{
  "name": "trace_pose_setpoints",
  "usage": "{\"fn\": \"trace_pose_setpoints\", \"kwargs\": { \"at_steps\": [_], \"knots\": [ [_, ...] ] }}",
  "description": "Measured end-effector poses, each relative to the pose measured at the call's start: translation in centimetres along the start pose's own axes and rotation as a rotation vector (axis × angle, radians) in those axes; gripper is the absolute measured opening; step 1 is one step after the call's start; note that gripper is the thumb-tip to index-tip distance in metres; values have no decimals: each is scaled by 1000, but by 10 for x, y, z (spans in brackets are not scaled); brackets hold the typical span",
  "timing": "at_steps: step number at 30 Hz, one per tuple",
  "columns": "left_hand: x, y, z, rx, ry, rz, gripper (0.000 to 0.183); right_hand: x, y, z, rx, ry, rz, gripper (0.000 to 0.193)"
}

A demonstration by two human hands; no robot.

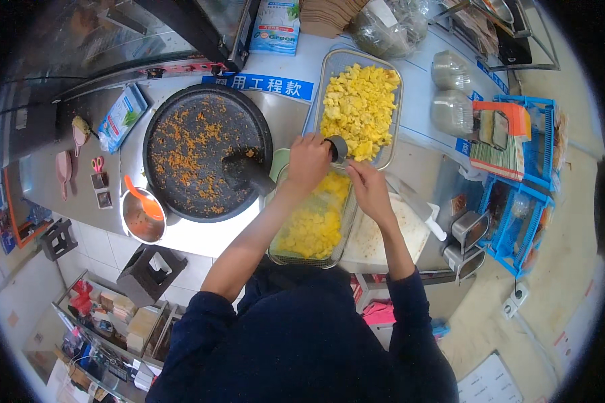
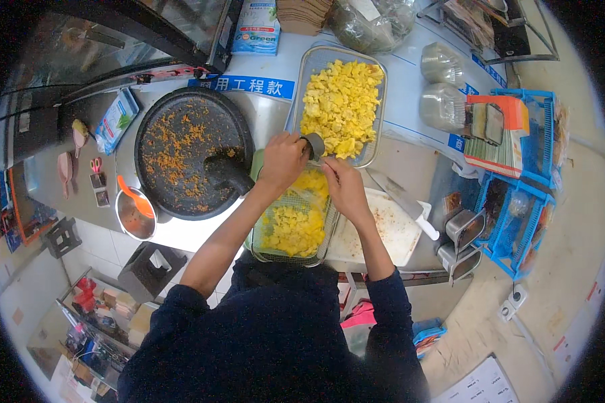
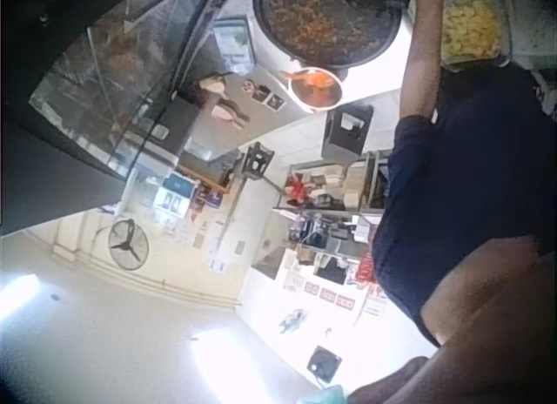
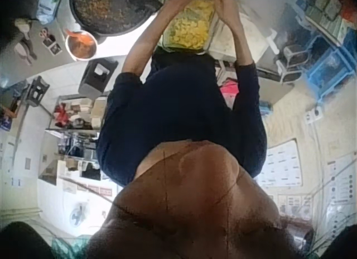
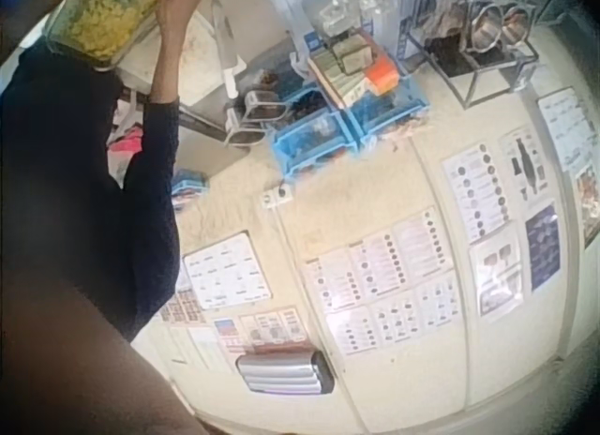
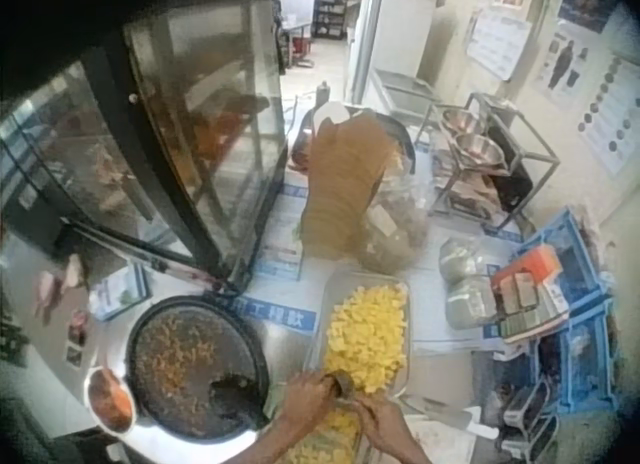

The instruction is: The person transfers pieces of cooked egg between containers, discards food waste into a bin, and washes the containers with a sponge and soapy water in a sink.

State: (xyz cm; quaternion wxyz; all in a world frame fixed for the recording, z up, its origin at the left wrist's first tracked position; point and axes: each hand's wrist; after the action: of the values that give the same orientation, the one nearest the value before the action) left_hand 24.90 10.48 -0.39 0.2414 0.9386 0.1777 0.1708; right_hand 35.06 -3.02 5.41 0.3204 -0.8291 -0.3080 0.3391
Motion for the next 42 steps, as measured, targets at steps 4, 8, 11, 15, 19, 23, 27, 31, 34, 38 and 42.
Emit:
{"fn": "trace_pose_setpoints", "kwargs": {
  "at_steps": [4, 8, 11, 15, 19, 23, 27, 31, 34, 38, 42],
  "knots": [
    [-3, 1, -5, -56, 38, -30, 7, -1, -3, -3, -18, -3, 44, 23],
    [-3, 5, -20, -278, 141, -229, 15, 0, 14, -7, 13, 46, 47, 25],
    [-10, -3, -26, -630, 77, -491, 21, -1, 21, -7, 132, 56, 71, 26],
    [-14, 0, -38, -1159, 141, -711, 25, 1, 29, -5, 210, 40, 112, 27],
    [-5, 41, -93, -1487, 187, -764, 25, -3, 32, -9, 261, 44, 193, 28],
    [-3, 107, -189, -1838, 114, -694, 26, -7, 46, -14, 140, 54, 249, 30],
    [-4, 145, -260, -2227, -89, -456, 28, -13, 55, -10, 199, 80, 332, 32],
    [-8, 160, -263, -2427, -79, -253, 30, -16, 54, -15, 208, 91, 366, 33],
    [-21, 160, -269, -2427, -49, -191, 28, -20, 57, -15, 201, 110, 382, 34],
    [-23, 163, -270, -2436, -31, -152, 28, -25, 63, -18, 215, 139, 363, 34],
    [-24, 167, -271, -2455, -16, -208, 27, -27, 63, -21, 191, 154, 366, 35]
  ]
}}
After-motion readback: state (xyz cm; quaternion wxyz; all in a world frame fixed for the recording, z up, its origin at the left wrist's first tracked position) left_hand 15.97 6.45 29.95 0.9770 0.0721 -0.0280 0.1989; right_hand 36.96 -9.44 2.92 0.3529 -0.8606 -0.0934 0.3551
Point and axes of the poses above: each hand's wrist, its own x-axis towards the middle knuckle, its own z-axis out of the palm, y = z × x, and after that the axes turned 10 degrees about z, right-handed
